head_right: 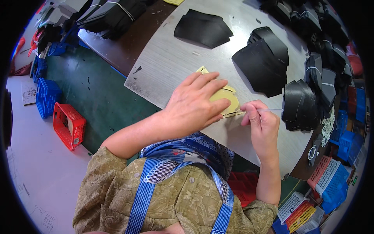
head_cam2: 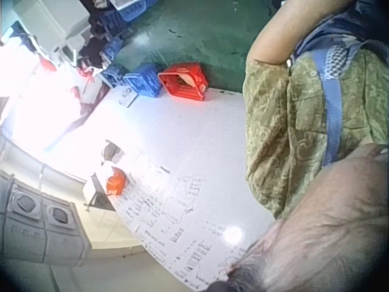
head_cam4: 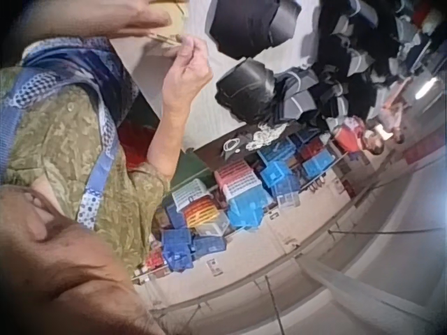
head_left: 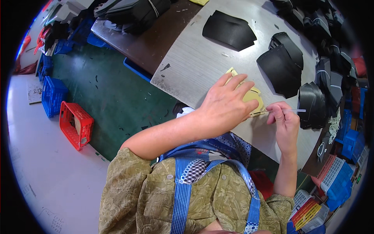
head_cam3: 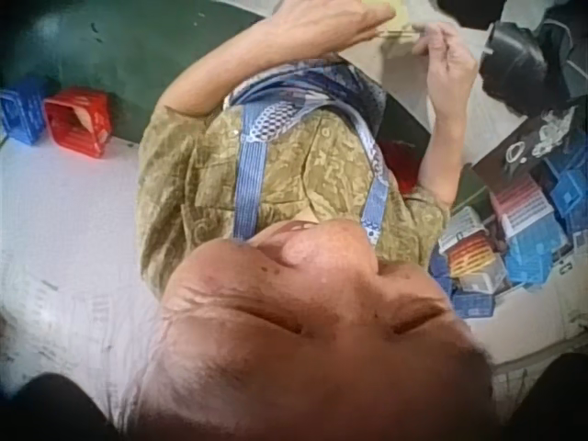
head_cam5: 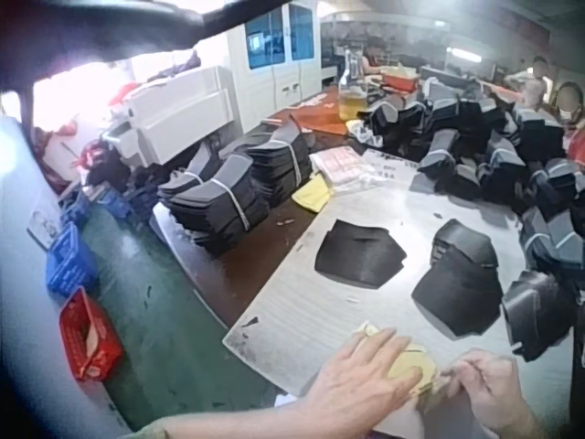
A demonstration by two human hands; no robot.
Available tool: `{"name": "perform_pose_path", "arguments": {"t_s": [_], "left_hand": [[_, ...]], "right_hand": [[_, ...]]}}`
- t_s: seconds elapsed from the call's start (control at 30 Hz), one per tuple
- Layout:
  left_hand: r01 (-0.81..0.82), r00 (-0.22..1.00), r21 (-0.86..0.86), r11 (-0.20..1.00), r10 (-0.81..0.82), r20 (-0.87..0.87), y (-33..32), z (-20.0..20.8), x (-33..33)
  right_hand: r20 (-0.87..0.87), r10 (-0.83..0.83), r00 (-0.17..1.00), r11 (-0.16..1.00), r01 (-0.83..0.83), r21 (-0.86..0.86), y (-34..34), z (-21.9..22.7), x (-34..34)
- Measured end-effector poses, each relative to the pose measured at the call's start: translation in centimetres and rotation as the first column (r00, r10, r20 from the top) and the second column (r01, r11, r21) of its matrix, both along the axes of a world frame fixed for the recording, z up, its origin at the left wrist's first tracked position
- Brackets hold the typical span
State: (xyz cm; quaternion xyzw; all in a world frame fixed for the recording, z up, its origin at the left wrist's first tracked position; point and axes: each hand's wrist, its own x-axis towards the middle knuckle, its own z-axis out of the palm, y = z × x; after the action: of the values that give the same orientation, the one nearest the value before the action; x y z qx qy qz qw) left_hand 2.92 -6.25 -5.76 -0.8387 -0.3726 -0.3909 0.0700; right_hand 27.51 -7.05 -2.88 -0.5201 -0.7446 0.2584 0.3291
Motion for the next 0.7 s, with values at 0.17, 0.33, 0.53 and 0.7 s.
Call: {"name": "perform_pose_path", "arguments": {"t_s": [0.17,0.33,0.53,0.7], "left_hand": [[0.112,0.989,-0.198,0.974,-0.128,-0.071,2.9,2.8,-0.9],[-0.137,0.99,-0.033,0.99,0.138,0.011,6.0,3.1,-5.4],[-0.092,0.973,-0.148,0.985,0.058,-0.224,0.1,-0.1,-7.4],[0.023,0.997,-0.167,0.986,-0.035,-0.072,-3.7,-1.5,-3.8]], "right_hand": [[0.044,-0.019,0.999,0.894,-0.003,0.448,1.5,-1.5,-2.8],[-0.196,-0.119,0.973,0.907,0.187,0.378,3.0,-1.0,1.9],[-0.061,-0.299,0.952,0.776,0.28,0.565,2.3,-0.6,7.0],[-0.281,-0.133,0.95,0.967,0.187,0.173,-1.1,-2.1,2.7]]}}
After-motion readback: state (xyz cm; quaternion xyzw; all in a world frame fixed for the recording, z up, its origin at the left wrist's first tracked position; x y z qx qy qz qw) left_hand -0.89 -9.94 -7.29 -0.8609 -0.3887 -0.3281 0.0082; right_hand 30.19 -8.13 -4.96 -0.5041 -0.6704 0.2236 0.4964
